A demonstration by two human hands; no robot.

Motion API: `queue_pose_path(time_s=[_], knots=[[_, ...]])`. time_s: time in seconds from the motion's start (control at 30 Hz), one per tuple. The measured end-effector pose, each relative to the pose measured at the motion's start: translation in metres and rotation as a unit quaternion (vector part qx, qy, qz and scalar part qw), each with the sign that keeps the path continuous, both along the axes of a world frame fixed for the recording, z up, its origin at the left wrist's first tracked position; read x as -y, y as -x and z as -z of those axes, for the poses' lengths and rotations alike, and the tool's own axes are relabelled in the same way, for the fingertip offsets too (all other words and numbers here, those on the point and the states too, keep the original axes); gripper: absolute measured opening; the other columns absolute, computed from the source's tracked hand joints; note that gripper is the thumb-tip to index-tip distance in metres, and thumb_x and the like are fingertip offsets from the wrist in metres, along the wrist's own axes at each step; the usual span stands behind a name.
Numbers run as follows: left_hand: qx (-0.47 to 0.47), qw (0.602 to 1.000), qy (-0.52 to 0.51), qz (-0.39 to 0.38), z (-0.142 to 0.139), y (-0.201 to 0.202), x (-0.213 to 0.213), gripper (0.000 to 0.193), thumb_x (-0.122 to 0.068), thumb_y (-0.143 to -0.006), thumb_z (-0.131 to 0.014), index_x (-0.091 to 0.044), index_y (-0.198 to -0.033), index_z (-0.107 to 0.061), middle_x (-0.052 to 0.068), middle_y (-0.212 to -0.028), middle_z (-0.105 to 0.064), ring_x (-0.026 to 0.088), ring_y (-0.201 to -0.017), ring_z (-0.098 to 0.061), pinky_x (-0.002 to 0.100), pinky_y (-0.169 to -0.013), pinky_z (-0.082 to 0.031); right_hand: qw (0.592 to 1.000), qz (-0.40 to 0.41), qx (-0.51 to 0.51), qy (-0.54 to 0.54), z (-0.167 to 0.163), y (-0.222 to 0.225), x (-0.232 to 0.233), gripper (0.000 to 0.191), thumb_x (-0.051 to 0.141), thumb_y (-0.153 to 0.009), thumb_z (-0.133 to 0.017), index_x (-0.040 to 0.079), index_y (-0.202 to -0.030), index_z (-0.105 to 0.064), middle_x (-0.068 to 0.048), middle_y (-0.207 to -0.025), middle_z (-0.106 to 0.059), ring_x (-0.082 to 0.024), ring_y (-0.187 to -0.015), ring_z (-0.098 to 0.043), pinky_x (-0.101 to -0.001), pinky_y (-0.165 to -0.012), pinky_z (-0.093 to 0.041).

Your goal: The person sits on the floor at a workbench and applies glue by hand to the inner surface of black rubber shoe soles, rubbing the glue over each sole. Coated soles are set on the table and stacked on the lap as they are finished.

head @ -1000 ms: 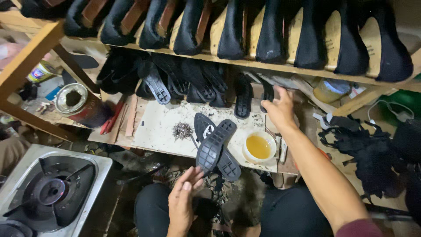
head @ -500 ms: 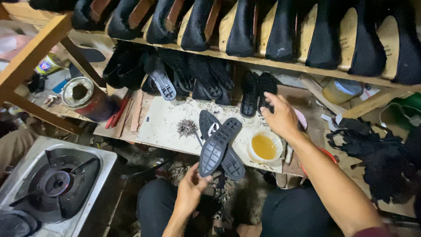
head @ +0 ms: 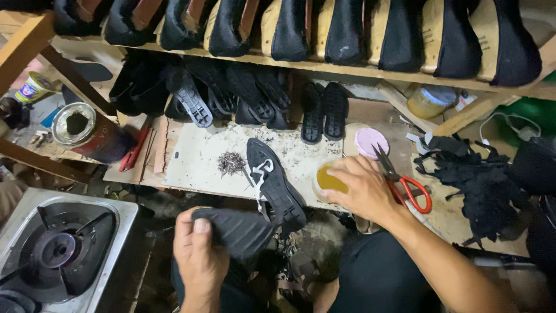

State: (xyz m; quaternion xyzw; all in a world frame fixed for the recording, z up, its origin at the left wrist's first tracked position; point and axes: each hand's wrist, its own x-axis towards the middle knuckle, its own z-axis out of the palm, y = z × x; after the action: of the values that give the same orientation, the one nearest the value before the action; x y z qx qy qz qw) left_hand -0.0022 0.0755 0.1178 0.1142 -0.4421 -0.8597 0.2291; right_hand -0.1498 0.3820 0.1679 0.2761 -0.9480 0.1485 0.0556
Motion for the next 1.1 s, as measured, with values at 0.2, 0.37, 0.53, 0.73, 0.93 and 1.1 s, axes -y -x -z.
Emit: queue_pose_path(time_s=[0.2, 0.37, 0.53, 0.73, 0.93, 1.1], knots=[[0.157, 0.967, -0.074, 0.187, 0.0, -0.008, -0.013, 0.019, -0.022, -0.097, -0.062, -0.004, -0.099, -0.062, 0.003, -0.081, -0.064, 0.012, -0.066, -0.061, 0.029, -0.059, -0.052, 0.997, -0.062, 0.036, -0.029, 0.003, -0.002, -0.006, 0.064, 0.053, -0.063, -0.089, 0.005, -0.104, -0.082, -0.021, -0.163, -0.033, -0.051, -0.149, -0.017, -0.072, -0.111, -0.013], [0.373, 0.867, -0.238, 0.23, 0.055, -0.048, -0.044, 0.02, -0.031, -0.089, -0.064, -0.011, -0.087, -0.067, 0.005, -0.067, -0.066, 0.019, -0.054, -0.061, 0.036, -0.05, -0.051, 0.997, -0.043, -0.023, 0.065, 0.004, -0.011, -0.024, 0.041, 0.043, -0.066, -0.086, 0.004, -0.078, -0.081, -0.016, -0.153, -0.046, -0.042, -0.145, -0.032, -0.0586, -0.115, -0.024], [0.323, 0.857, -0.155, 0.369, 0.115, -0.066, -0.059, 0.026, -0.023, -0.09, -0.064, -0.002, -0.102, -0.073, 0.007, -0.086, -0.076, 0.015, -0.076, -0.07, 0.029, -0.073, -0.055, 0.993, -0.006, 0.026, 0.116, 0.005, -0.017, -0.028, 0.03, 0.032, -0.072, -0.085, 0.004, -0.067, -0.075, -0.011, -0.137, -0.063, -0.035, -0.137, -0.049, -0.0461, -0.114, -0.034], [0.201, 0.906, -0.081, 0.363, 0.094, -0.053, -0.058, 0.028, -0.02, -0.096, -0.06, 0.003, -0.109, -0.069, 0.007, -0.089, -0.074, 0.015, -0.076, -0.069, 0.031, -0.074, -0.056, 0.982, -0.071, 0.021, 0.173, -0.008, -0.038, -0.011, 0.02, 0.022, -0.074, -0.083, 0.005, -0.071, -0.074, -0.016, -0.136, -0.062, -0.036, -0.14, -0.048, -0.0466, -0.115, -0.036], [0.133, 0.924, -0.035, 0.356, 0.018, 0.001, -0.049, 0.032, -0.021, -0.099, -0.053, 0.004, -0.112, -0.068, 0.008, -0.095, -0.074, 0.013, -0.081, -0.068, 0.028, -0.076, -0.056, 0.946, -0.202, 0.018, 0.252, -0.01, -0.103, 0.021, 0.042, 0.012, -0.077, -0.076, 0.009, -0.118, -0.073, -0.024, -0.153, -0.043, -0.04, -0.146, -0.039, -0.0496, -0.119, -0.033], [0.129, 0.91, -0.04, 0.391, -0.012, 0.012, -0.053, 0.032, -0.02, -0.098, -0.053, 0.003, -0.113, -0.068, 0.007, -0.096, -0.074, 0.013, -0.081, -0.068, 0.028, -0.075, -0.055, 0.941, -0.259, -0.121, 0.183, -0.003, -0.109, 0.024, 0.052, 0.008, -0.073, -0.076, 0.021, -0.124, -0.073, -0.018, -0.154, -0.04, -0.042, -0.148, -0.034, -0.0552, -0.121, -0.031]])
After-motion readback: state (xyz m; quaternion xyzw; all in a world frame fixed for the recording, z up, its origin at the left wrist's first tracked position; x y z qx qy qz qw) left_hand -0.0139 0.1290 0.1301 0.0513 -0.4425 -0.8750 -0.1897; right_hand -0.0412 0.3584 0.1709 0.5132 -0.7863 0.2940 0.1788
